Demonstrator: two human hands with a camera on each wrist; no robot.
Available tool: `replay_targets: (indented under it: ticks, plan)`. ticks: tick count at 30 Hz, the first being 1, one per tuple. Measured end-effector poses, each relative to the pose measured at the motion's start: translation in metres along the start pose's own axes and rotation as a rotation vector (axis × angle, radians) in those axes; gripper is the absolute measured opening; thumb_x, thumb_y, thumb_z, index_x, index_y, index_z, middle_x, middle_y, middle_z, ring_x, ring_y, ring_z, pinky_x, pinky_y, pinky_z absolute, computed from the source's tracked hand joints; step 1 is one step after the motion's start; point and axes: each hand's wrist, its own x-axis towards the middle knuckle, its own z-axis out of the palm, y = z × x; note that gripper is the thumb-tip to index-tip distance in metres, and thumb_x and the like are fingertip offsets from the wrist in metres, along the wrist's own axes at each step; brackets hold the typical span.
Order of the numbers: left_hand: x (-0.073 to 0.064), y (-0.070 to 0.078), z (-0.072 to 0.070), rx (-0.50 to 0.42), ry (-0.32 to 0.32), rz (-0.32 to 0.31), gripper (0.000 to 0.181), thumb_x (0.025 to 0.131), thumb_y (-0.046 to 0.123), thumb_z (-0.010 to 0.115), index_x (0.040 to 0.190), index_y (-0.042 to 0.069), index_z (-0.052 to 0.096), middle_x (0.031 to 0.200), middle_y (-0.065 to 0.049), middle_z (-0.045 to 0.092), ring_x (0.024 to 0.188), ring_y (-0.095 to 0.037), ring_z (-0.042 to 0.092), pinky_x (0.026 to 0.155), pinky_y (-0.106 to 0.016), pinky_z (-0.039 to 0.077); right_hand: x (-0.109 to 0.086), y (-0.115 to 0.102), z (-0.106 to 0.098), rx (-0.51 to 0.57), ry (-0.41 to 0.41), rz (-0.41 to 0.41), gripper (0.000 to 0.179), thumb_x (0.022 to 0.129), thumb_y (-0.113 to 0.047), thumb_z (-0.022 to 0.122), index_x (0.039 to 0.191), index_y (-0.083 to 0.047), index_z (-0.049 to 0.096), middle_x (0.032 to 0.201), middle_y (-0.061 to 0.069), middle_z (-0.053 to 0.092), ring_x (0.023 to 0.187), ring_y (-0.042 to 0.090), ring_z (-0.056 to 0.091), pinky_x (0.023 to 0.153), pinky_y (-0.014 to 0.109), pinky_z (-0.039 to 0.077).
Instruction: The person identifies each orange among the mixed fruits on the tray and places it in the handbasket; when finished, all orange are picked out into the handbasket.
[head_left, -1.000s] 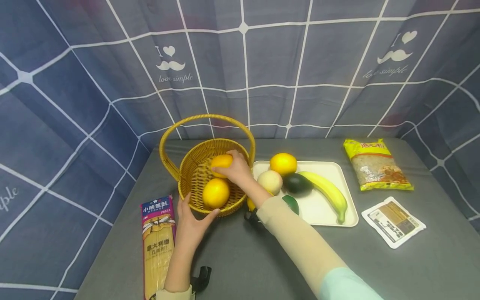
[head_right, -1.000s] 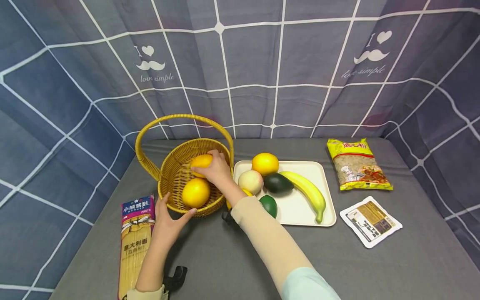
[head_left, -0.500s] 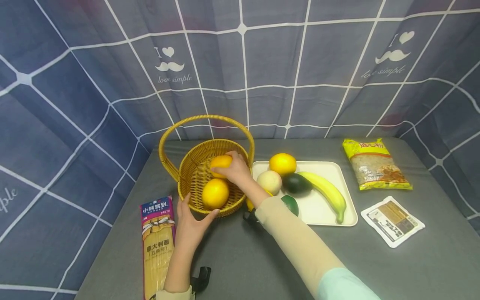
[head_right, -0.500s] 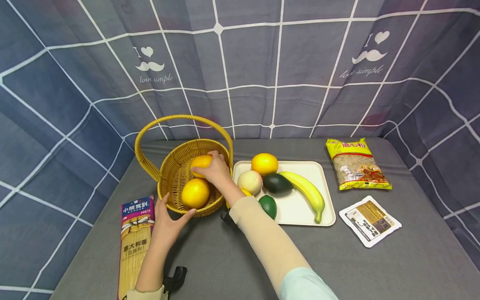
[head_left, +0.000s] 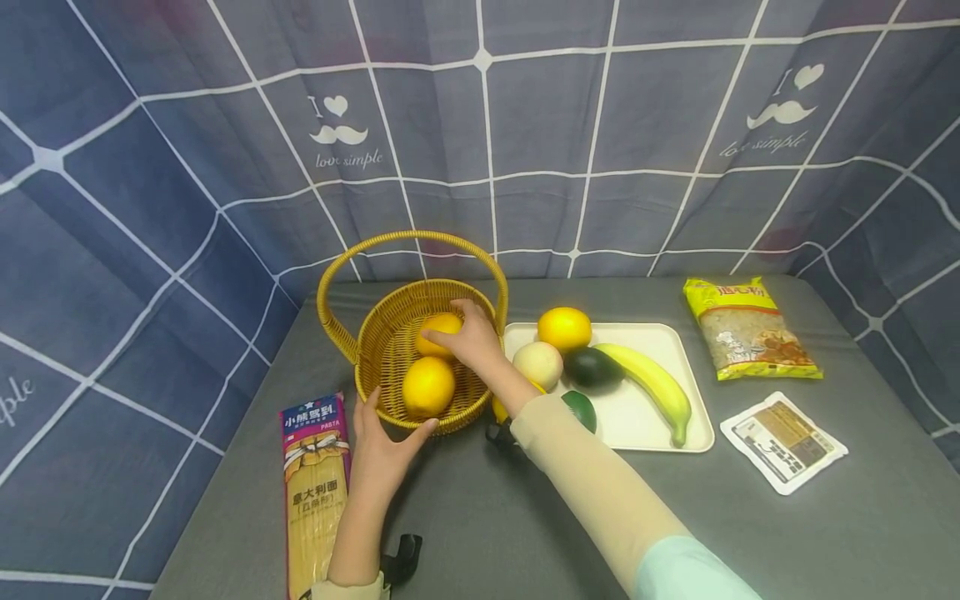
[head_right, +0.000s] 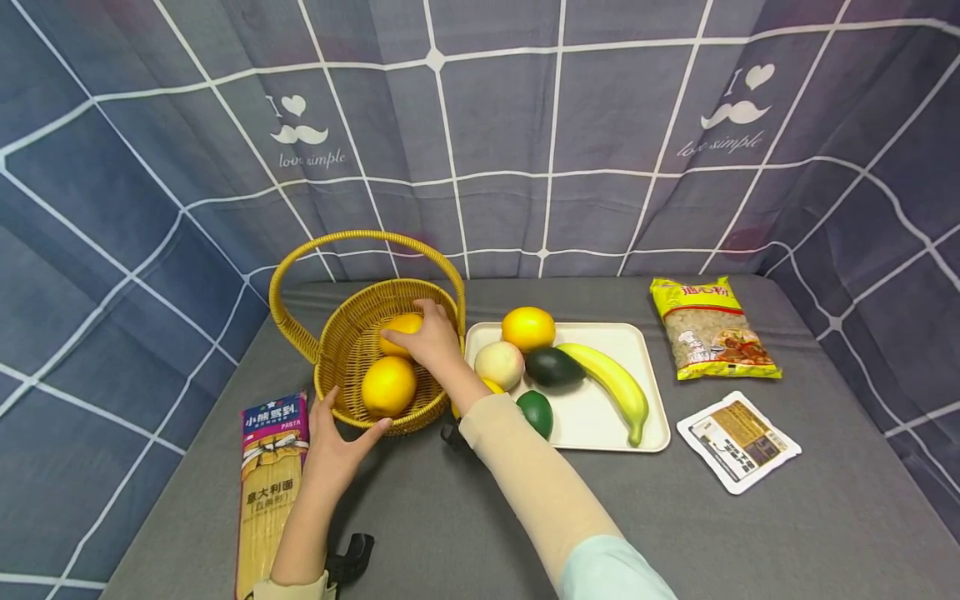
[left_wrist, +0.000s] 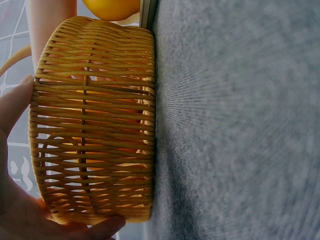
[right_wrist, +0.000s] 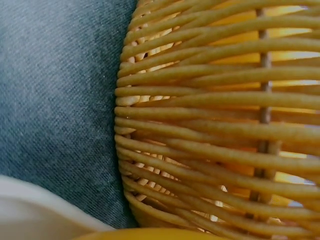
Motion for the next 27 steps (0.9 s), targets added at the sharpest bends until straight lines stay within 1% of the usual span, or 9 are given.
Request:
replay_targets:
  ticks: [6, 13, 17, 21, 24, 27]
  plan:
    - [-0.001, 0.001, 0.001, -0.011, -0.019, -0.016, 0.106, 0.078, 0.059, 0.072, 0.153, 0.01, 0.014, 0.158, -0.021, -0.001, 0.141, -0.045, 0.014, 0.105, -0.063, 0.025, -0.004, -0.001, -0.004, 0.013, 0.007, -0.025, 0.082, 0.08, -0.052, 0.073, 0.144, -0.013, 0.04, 0.145, 0.009, 0.041, 0.128, 0.026, 0.045, 0.102, 0.042, 0.04]
    - [-0.003, 0.003, -0.002, -0.003, -0.02, -0.015, 0.106, 0.079, 0.057, 0.072, 0.153, 0.008, 0.014, 0.158, -0.023, -0.001, 0.14, -0.047, 0.014, 0.104, -0.064, 0.024, -0.011, -0.007, -0.01, 0.03, 0.012, -0.083, 0.079, 0.081, -0.051, 0.073, 0.144, -0.014, 0.042, 0.145, 0.006, 0.042, 0.131, 0.025, 0.042, 0.104, 0.043, 0.037]
    - [-0.003, 0.004, -0.004, -0.001, -0.026, -0.017, 0.107, 0.079, 0.059, 0.07, 0.153, 0.009, 0.013, 0.158, -0.023, -0.002, 0.141, -0.047, 0.014, 0.104, -0.063, 0.024, -0.016, -0.014, -0.017, 0.052, 0.025, -0.122, 0.078, 0.08, -0.05, 0.074, 0.142, -0.014, 0.044, 0.144, 0.005, 0.044, 0.131, 0.026, 0.042, 0.104, 0.042, 0.038]
    - [-0.002, 0.004, -0.005, -0.002, -0.033, -0.02, 0.107, 0.079, 0.06, 0.069, 0.153, 0.009, 0.013, 0.158, -0.023, -0.002, 0.141, -0.047, 0.013, 0.104, -0.064, 0.024, -0.023, -0.02, -0.025, 0.098, 0.031, -0.142, 0.078, 0.079, -0.05, 0.075, 0.142, -0.014, 0.044, 0.141, 0.005, 0.047, 0.128, 0.025, 0.044, 0.103, 0.042, 0.039]
    - [-0.002, 0.003, -0.005, -0.006, -0.031, -0.018, 0.107, 0.079, 0.059, 0.07, 0.153, 0.008, 0.013, 0.158, -0.023, -0.003, 0.14, -0.047, 0.014, 0.104, -0.064, 0.024, -0.028, -0.024, -0.031, 0.111, 0.035, -0.147, 0.082, 0.078, -0.054, 0.074, 0.144, -0.016, 0.043, 0.142, 0.004, 0.045, 0.127, 0.023, 0.045, 0.101, 0.042, 0.041]
    - [-0.002, 0.002, -0.003, -0.009, -0.029, -0.015, 0.107, 0.079, 0.058, 0.071, 0.153, 0.008, 0.013, 0.158, -0.023, -0.003, 0.141, -0.047, 0.014, 0.105, -0.063, 0.024, -0.034, -0.028, -0.039, 0.103, 0.048, -0.162, 0.084, 0.078, -0.056, 0.073, 0.145, -0.016, 0.042, 0.143, 0.004, 0.044, 0.126, 0.023, 0.045, 0.1, 0.043, 0.042]
